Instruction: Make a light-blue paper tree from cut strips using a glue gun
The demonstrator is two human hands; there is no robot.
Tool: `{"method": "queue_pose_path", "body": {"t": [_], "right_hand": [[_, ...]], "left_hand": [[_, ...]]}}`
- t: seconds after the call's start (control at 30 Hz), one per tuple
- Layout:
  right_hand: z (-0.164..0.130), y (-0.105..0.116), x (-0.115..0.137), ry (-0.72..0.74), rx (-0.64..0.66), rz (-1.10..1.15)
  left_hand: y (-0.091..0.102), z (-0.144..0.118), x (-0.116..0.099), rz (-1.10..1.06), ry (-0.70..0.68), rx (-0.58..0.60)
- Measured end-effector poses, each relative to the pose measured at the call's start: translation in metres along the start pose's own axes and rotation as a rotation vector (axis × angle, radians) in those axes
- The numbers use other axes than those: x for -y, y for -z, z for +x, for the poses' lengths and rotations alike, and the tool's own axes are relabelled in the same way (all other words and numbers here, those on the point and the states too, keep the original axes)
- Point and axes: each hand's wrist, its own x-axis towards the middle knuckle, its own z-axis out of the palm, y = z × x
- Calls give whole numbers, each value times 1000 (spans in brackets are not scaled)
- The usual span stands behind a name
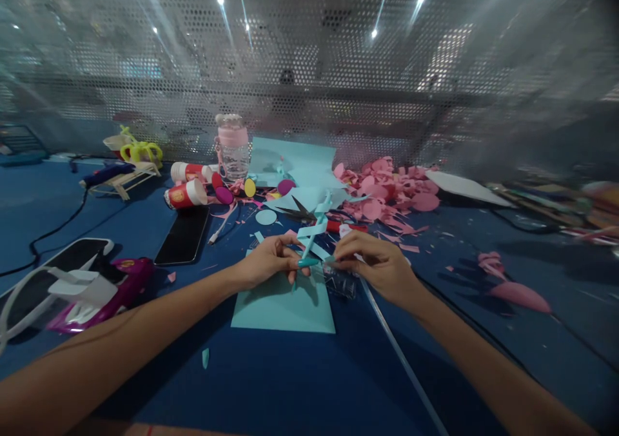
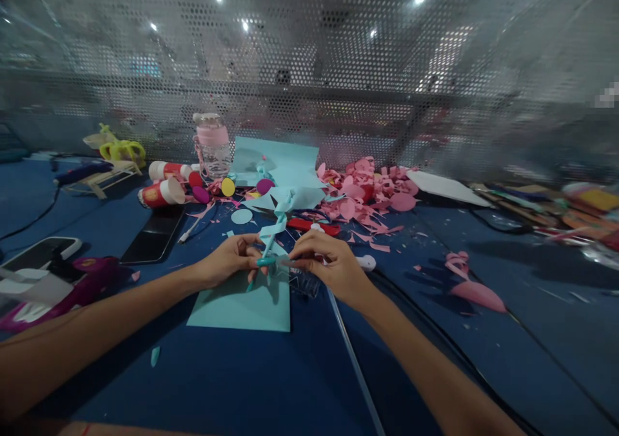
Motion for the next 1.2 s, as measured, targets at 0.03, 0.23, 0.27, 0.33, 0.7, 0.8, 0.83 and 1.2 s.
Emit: {"method": "queue_pose_path", "body": {"t": [0.03,0.23,0.27,0.33,0.7,0.8,0.83,1.2], "right_hand": [[0,-1,0,-23,-14,6],[2,-8,3,-149,-113,92],[2,-9,3,-171,-128,100],[3,-11,4,-202,-132,105],[1,-13,-2,-339,-209,161],[1,-13,-1,-341,-183,152],[0,-13,-1,-338,-171,152],[2,-13,7,-283,-71,224]], "left_hand": [[-1,0,0,5,0,-2],[-3,0,-2,46,13,-18],[-3,0,-1,53,17,-20],[-3,0,-1,65,20,-22],[-3,-1,-2,59,3,-13],[-3,-1,-2,59,8,-25],[-2,-1,-1,55,12,-27],[-2,0,-2,24,-3,-5]]}}
